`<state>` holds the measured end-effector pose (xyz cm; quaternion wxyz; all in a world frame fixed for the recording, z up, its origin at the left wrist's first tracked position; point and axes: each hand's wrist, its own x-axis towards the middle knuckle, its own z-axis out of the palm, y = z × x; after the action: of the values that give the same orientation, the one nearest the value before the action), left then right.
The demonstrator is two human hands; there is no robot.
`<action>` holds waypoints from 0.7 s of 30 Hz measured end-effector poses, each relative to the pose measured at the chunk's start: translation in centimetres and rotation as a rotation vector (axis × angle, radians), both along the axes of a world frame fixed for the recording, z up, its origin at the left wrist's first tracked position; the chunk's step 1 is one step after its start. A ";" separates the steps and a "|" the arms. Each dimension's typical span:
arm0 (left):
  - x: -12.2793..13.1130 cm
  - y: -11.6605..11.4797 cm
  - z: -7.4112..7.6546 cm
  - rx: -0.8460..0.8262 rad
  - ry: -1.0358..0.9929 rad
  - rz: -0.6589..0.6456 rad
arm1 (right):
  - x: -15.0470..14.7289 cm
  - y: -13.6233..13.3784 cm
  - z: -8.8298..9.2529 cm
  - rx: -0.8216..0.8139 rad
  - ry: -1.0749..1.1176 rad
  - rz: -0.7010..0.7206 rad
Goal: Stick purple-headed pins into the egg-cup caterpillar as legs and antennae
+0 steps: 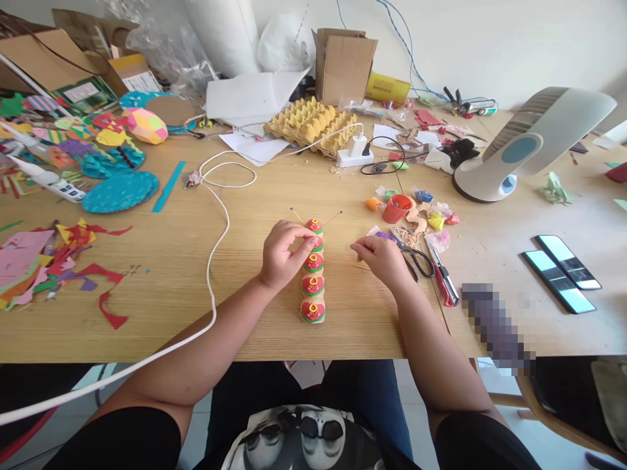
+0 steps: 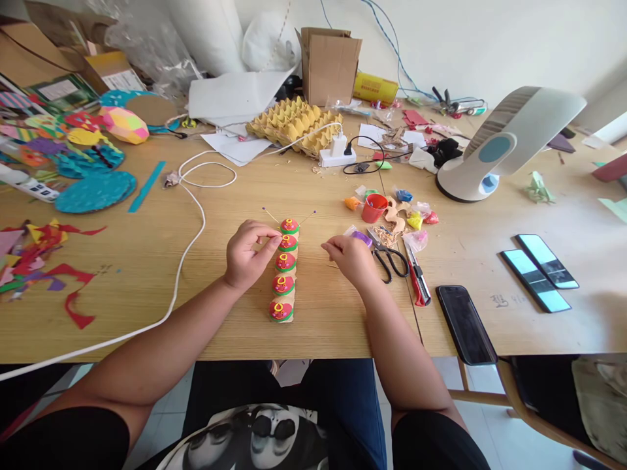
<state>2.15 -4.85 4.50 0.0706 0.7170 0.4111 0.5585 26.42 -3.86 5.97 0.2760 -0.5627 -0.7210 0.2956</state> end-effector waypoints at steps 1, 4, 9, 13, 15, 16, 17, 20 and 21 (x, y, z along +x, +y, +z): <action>0.0 0.0 0.0 0.001 0.002 0.002 | 0.0 -0.2 0.2 0.018 -0.060 0.022; 0.0 0.0 0.0 -0.005 0.006 0.007 | 0.0 -0.6 0.7 0.063 -0.157 0.043; 0.0 0.1 -0.2 -0.016 0.034 0.030 | 0.4 -0.9 1.1 0.054 -0.343 0.050; 0.0 0.1 -0.2 0.003 0.029 0.031 | 0.6 -1.2 1.3 0.029 -0.431 0.075; 0.0 0.1 -0.2 0.005 0.031 0.034 | 0.6 -1.4 1.2 0.020 -0.450 0.092; 0.0 0.1 -0.2 0.005 0.032 0.036 | 0.6 -1.4 1.2 0.014 -0.464 0.100; 0.0 0.1 -0.2 0.004 0.034 0.037 | 0.7 -1.4 1.1 0.005 -0.482 0.108; 0.0 0.1 -0.3 0.003 0.042 0.039 | 0.7 -1.4 0.9 -0.043 -0.530 0.129; 0.0 0.1 -0.3 0.001 0.045 0.040 | 0.7 -1.4 0.8 -0.060 -0.535 0.134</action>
<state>2.10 -4.74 4.21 0.0497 0.7210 0.4267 0.5437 27.15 -5.24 6.76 0.0388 -0.5796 -0.7949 0.1752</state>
